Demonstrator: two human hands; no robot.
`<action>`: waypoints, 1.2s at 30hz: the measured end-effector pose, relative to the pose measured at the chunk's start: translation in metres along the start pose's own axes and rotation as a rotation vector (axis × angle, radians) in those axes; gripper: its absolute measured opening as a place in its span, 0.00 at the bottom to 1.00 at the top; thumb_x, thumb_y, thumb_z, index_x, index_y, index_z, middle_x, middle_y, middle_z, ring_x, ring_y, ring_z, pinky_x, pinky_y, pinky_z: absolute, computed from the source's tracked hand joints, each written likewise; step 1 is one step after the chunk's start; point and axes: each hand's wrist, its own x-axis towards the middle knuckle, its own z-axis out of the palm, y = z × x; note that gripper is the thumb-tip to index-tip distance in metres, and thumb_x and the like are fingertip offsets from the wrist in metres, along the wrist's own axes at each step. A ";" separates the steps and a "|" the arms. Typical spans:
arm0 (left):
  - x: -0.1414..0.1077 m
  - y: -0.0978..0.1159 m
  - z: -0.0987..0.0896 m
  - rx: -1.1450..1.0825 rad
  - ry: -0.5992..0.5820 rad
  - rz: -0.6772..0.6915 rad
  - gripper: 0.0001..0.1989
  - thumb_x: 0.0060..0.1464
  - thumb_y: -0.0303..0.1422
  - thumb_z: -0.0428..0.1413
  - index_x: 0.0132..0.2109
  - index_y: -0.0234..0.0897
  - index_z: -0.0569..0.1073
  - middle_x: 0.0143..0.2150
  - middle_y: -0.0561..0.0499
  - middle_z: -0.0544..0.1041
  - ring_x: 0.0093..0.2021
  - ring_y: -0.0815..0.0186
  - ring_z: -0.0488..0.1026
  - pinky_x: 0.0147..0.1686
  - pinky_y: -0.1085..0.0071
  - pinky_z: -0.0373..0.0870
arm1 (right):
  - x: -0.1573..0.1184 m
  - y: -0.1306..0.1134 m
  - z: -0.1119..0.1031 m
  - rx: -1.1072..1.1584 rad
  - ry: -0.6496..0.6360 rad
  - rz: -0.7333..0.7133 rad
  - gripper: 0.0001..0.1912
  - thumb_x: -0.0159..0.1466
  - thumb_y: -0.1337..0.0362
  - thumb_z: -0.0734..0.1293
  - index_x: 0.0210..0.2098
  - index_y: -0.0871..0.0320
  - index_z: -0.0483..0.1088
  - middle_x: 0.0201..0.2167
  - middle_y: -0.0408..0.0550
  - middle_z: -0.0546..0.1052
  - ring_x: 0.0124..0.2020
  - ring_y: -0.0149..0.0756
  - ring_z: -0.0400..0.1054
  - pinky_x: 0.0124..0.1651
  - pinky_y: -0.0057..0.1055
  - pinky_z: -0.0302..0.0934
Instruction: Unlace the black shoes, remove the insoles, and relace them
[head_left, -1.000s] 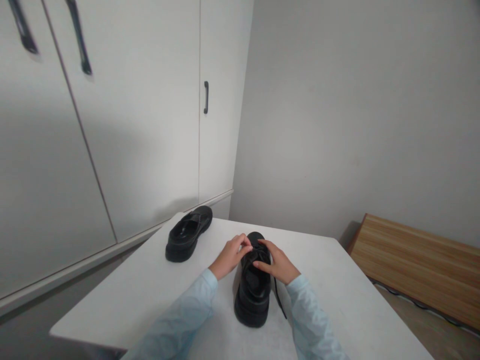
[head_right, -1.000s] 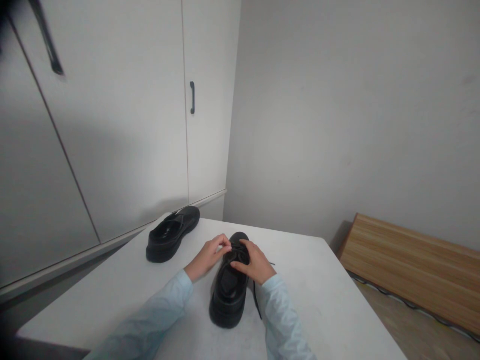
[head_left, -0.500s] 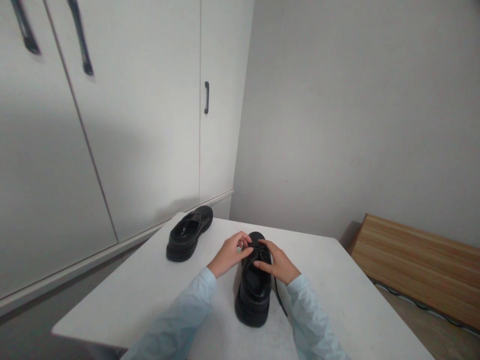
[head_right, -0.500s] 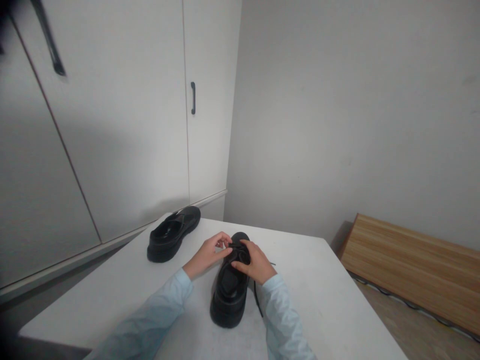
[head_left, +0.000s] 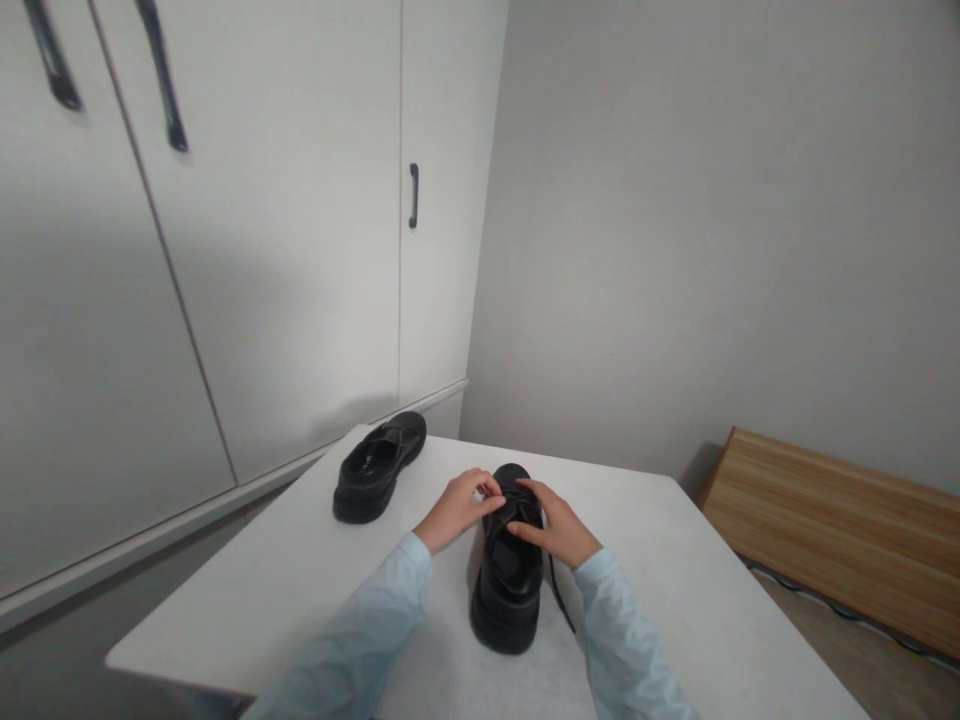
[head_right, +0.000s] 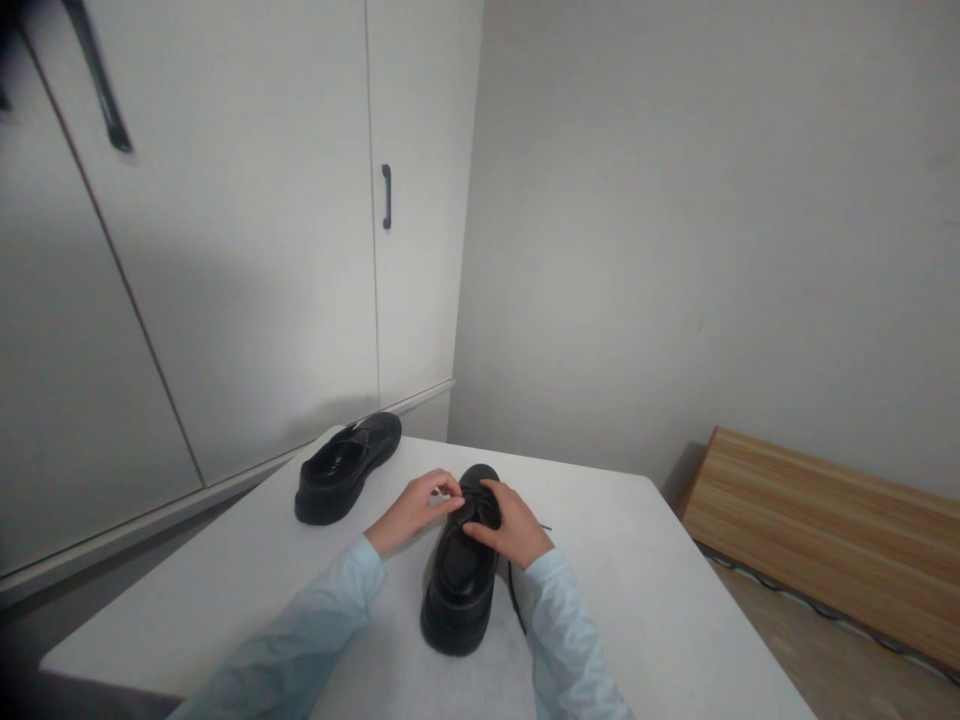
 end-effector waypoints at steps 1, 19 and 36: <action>0.000 0.001 0.000 -0.005 0.000 -0.002 0.08 0.52 0.37 0.55 0.33 0.36 0.72 0.33 0.51 0.72 0.36 0.65 0.69 0.39 0.70 0.64 | 0.000 0.000 0.000 -0.002 -0.001 0.000 0.33 0.52 0.57 0.70 0.55 0.58 0.61 0.53 0.56 0.69 0.54 0.46 0.63 0.58 0.46 0.55; -0.001 0.007 0.002 -0.071 0.023 -0.039 0.09 0.55 0.38 0.52 0.34 0.36 0.70 0.33 0.52 0.74 0.37 0.66 0.70 0.41 0.70 0.65 | 0.001 0.000 0.001 -0.007 -0.008 0.011 0.33 0.51 0.58 0.70 0.54 0.59 0.61 0.53 0.56 0.69 0.54 0.46 0.63 0.57 0.45 0.55; -0.002 0.012 0.003 -0.138 -0.012 -0.104 0.08 0.56 0.37 0.50 0.35 0.37 0.67 0.32 0.52 0.72 0.36 0.67 0.69 0.38 0.71 0.65 | 0.000 0.000 0.001 0.001 0.010 0.007 0.32 0.51 0.58 0.71 0.54 0.57 0.62 0.52 0.55 0.70 0.53 0.46 0.64 0.56 0.45 0.56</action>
